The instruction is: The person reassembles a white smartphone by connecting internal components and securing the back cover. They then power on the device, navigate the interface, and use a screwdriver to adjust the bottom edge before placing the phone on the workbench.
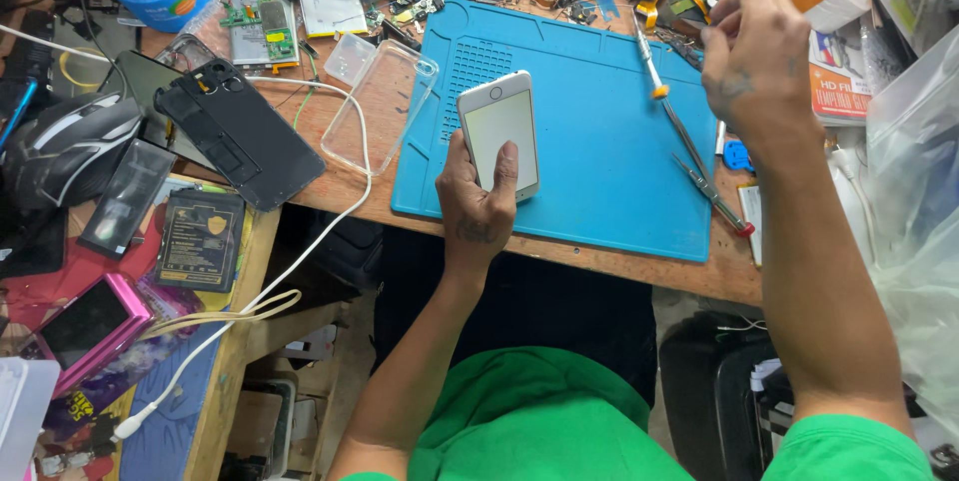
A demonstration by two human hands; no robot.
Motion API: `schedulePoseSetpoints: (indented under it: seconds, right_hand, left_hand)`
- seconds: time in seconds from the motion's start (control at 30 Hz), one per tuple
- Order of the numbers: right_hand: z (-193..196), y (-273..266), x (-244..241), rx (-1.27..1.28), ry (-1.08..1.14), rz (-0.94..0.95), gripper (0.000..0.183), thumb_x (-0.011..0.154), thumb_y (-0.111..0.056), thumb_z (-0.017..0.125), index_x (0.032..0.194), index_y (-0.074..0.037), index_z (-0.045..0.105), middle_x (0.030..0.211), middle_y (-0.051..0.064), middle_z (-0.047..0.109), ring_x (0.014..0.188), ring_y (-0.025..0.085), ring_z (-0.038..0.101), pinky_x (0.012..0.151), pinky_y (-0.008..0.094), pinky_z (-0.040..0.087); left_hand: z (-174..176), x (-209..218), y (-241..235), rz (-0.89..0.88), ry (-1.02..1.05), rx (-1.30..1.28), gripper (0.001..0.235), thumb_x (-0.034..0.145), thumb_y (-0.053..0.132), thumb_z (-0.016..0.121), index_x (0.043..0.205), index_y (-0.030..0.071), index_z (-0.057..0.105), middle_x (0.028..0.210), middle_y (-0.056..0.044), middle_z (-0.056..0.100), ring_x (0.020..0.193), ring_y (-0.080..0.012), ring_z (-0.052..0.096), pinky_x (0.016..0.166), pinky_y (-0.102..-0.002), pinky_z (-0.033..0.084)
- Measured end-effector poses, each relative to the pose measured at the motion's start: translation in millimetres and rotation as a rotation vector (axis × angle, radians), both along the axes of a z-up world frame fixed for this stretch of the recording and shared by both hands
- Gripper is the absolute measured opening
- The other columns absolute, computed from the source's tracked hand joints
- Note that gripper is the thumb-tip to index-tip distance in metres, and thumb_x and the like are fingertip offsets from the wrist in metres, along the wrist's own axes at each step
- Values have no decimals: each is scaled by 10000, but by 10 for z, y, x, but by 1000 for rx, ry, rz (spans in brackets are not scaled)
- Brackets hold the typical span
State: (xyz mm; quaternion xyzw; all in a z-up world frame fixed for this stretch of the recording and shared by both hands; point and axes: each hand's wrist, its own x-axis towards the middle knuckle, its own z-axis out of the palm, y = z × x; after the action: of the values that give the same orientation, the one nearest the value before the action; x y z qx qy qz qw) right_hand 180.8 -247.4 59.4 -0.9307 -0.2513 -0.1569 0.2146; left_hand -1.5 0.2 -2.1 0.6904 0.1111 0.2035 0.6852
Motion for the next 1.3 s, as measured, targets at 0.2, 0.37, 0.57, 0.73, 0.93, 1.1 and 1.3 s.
schedulePoseSetpoints:
  seconds: [0.2, 0.37, 0.57, 0.73, 0.93, 1.1, 1.3]
  right_hand:
    - [-162, 90, -124, -103, 90, -12, 214, 967, -115, 760, 1083, 44, 675, 990, 220, 716, 884, 348, 713, 812, 439, 561]
    - [-309, 200, -111, -165, 238, -64, 336, 911, -202, 803, 1113, 30, 667, 909, 202, 720, 826, 363, 714, 798, 457, 558]
    - [-209, 188, -145, -162, 245, -140, 316, 900, -132, 708, 1191, -13, 681, 900, 184, 739, 829, 363, 720, 812, 455, 560]
    - [213, 45, -330, -55, 50, -44, 221, 911, -84, 711, 1113, 5, 728, 976, 140, 742, 862, 253, 722, 811, 368, 565]
    - [525, 145, -645, 109, 190, -15, 160, 936, -114, 758, 1062, -20, 730, 909, 97, 696, 782, 156, 664, 725, 273, 530]
    - [188, 456, -739, 66, 50, 212, 210, 1110, -70, 745, 1283, -9, 643, 997, 137, 712, 888, 202, 739, 818, 306, 597]
    - [-97, 658, -793, 82, 50, 301, 727, 1032, -23, 791, 1568, -91, 304, 980, 163, 713, 962, 254, 765, 856, 359, 623]
  left_hand:
    - [-15, 15, -11, 11, -7, 43, 288, 1014, 285, 575, 1102, 11, 571, 837, -135, 729, 754, -193, 755, 713, -326, 634]
    - [-13, 20, -18, 24, -31, 53, 281, 1018, 286, 570, 1100, 17, 568, 855, -131, 728, 769, -190, 755, 722, -317, 635]
    - [-5, 14, -8, 12, 6, 42, 289, 1015, 309, 574, 1064, 24, 566, 802, -120, 715, 721, -188, 742, 691, -310, 619]
    - [-36, 14, -12, 15, -30, 40, 299, 1026, 322, 573, 1069, 27, 571, 829, -125, 715, 768, -196, 752, 723, -313, 626]
    - [-71, 10, -14, 23, -59, 43, 299, 1032, 331, 564, 1087, 37, 578, 850, -126, 715, 797, -215, 760, 717, -334, 639]
    - [-91, -36, -40, -28, -100, 56, 322, 1039, 357, 559, 1097, 40, 565, 862, -126, 709, 772, -198, 752, 647, -316, 642]
    - [-104, -267, -22, -33, -212, 86, 252, 1063, 264, 600, 1145, 33, 545, 884, -122, 704, 729, -144, 707, 612, -281, 579]
